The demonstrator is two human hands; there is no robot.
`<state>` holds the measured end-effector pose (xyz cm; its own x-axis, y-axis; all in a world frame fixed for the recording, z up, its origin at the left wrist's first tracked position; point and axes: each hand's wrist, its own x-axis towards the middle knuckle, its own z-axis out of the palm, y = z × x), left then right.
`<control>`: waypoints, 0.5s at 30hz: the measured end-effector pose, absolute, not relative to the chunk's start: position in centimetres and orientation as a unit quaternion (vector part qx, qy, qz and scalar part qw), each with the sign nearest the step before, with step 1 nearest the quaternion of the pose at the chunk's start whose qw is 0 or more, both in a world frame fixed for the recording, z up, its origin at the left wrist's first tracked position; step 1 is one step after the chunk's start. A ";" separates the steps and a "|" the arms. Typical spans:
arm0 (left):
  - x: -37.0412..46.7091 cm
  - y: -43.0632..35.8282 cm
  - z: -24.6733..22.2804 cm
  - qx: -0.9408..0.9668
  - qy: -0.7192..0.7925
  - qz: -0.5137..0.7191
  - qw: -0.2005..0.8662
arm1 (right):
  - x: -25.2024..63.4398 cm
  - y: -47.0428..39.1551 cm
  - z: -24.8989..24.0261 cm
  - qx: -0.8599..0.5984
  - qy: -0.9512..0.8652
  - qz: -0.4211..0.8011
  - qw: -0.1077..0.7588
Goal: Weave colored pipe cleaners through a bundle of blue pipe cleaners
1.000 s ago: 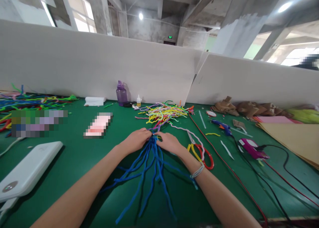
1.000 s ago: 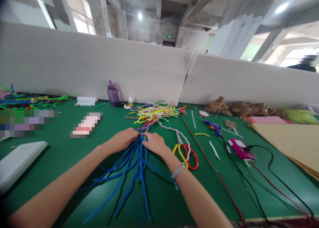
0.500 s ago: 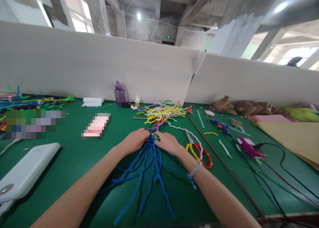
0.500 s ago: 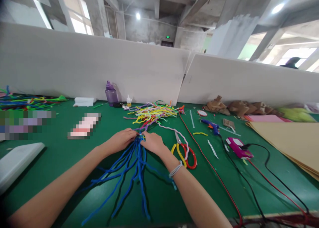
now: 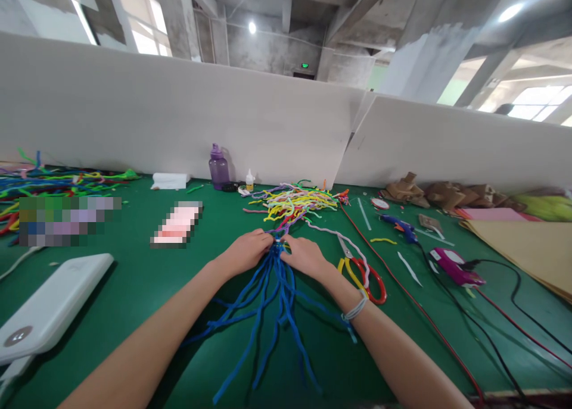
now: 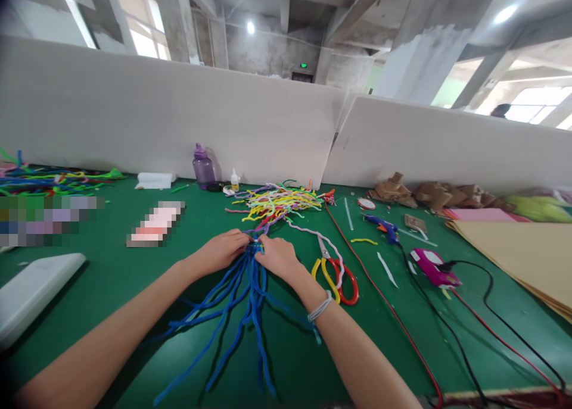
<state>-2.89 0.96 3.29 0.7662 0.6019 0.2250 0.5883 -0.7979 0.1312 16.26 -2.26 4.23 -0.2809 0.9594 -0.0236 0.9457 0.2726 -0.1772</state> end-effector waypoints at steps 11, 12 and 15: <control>-3.0 0.9 3.4 0.939 0.316 0.132 0.024 | 16.4 -2.4 4.1 -0.597 -0.797 0.080 0.045; -3.0 0.9 3.3 0.939 0.316 0.132 0.025 | 16.4 -2.4 4.1 -0.597 -0.797 0.080 0.047; -3.0 0.9 3.3 0.939 0.316 0.134 0.027 | 16.3 -2.3 4.0 -0.600 -0.795 0.085 0.042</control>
